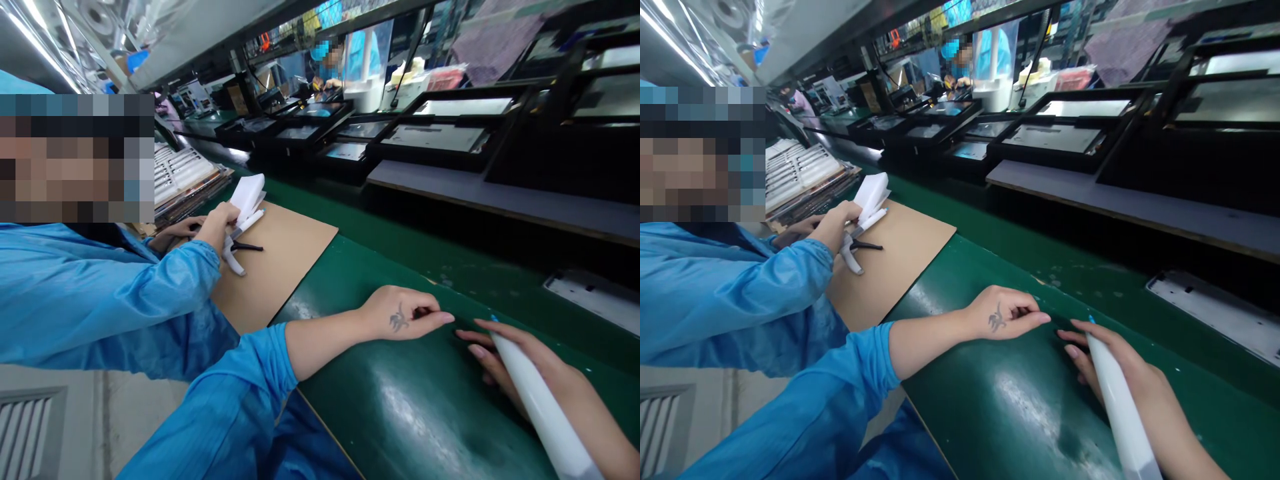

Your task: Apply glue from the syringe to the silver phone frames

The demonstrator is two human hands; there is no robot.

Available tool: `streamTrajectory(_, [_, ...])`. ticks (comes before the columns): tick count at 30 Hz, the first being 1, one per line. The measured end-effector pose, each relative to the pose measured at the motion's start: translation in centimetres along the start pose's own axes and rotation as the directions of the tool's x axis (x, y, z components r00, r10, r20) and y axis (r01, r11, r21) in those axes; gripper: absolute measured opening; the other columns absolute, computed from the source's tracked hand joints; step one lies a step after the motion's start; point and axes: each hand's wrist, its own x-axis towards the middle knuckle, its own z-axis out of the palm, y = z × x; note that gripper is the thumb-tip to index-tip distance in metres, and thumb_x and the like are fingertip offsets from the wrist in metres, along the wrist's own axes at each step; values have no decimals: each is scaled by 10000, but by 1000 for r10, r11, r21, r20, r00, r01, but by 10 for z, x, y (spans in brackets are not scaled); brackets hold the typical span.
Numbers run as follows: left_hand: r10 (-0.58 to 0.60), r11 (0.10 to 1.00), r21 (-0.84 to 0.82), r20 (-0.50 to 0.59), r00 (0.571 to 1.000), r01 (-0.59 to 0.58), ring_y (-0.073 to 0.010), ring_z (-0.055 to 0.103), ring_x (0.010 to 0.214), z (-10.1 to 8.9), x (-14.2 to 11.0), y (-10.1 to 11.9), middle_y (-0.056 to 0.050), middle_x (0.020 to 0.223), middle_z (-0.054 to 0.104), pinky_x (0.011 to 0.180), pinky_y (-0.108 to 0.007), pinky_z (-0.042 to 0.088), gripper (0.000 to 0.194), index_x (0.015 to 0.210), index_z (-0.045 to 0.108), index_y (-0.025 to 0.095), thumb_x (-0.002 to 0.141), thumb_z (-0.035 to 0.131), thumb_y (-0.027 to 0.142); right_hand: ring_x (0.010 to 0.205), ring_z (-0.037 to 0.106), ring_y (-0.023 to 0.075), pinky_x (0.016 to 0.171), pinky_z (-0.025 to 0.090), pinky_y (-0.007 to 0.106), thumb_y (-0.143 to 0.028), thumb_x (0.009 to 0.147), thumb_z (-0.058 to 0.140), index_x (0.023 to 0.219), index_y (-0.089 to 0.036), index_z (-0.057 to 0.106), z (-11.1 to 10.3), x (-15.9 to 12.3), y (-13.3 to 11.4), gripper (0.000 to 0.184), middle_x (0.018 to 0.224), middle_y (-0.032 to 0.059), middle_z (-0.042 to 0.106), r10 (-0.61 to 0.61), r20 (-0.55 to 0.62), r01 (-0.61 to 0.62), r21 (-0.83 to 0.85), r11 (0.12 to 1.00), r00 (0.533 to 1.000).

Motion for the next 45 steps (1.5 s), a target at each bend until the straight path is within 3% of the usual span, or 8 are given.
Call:
streamTrajectory(3, [13,1000,-10,-9,1000,-14,-108,604,658,-1,0,-1,15,662,648,610,-224,409,346,744,659,190,977,617,443,740,787,281,569,669,360,-647,910,613,1313,-318,581,1,0,3,522,1125,119,795,57,53,-59,48,997,997])
streamTrajectory(9, [17,998,-58,-26,1000,-19,-95,549,598,-5,0,-3,13,651,619,571,-216,378,349,739,653,179,970,592,432,529,699,177,537,634,306,-589,921,626,1250,-246,607,0,7,-8,476,1042,106,809,76,59,-80,80,994,995])
streamTrajectory(26, [-6,991,-136,-38,999,1,-93,505,559,-2,1,-8,6,644,602,550,-214,370,364,727,653,175,930,603,474,483,671,169,523,614,318,-525,931,620,1234,-259,607,0,12,-16,404,1030,91,810,72,68,-79,105,991,995])
streamTrajectory(36, [-78,964,-256,-30,996,68,-100,492,543,-1,0,-6,3,602,585,562,-237,363,392,677,647,171,870,670,511,476,661,154,520,610,299,-535,947,614,1268,-264,592,8,11,0,421,1055,85,805,56,60,-63,115,991,997])
streamTrajectory(39, [-128,924,-366,-32,991,108,-150,623,653,-5,5,-7,-68,803,706,644,-267,459,522,914,713,168,848,632,680,486,660,153,517,605,295,-526,955,605,1269,-253,586,8,11,-1,417,1056,96,802,44,74,-53,118,992,996])
streamTrajectory(41, [-225,757,-628,9,974,181,-241,723,916,-14,9,-9,-159,1206,707,791,-356,539,760,1290,630,196,846,521,804,497,665,154,516,604,292,-516,960,599,1271,-245,581,6,12,-3,412,1061,104,800,46,80,-55,122,991,996])
streamTrajectory(43, [-330,326,-916,121,936,233,-326,671,1207,-24,14,-11,-178,1540,507,956,-471,531,966,1559,368,258,829,414,889,493,661,149,518,603,292,-507,962,595,1265,-239,582,5,13,-6,404,1057,105,799,47,75,-56,124,991,996])
streamTrajectory(45, [-353,-94,-971,240,904,220,-365,595,1332,-31,17,-13,-153,1649,377,1049,-511,488,1052,1637,188,285,820,355,926,492,656,144,531,607,294,-502,963,597,1259,-236,588,4,13,-8,398,1059,102,798,46,69,-54,124,991,997])
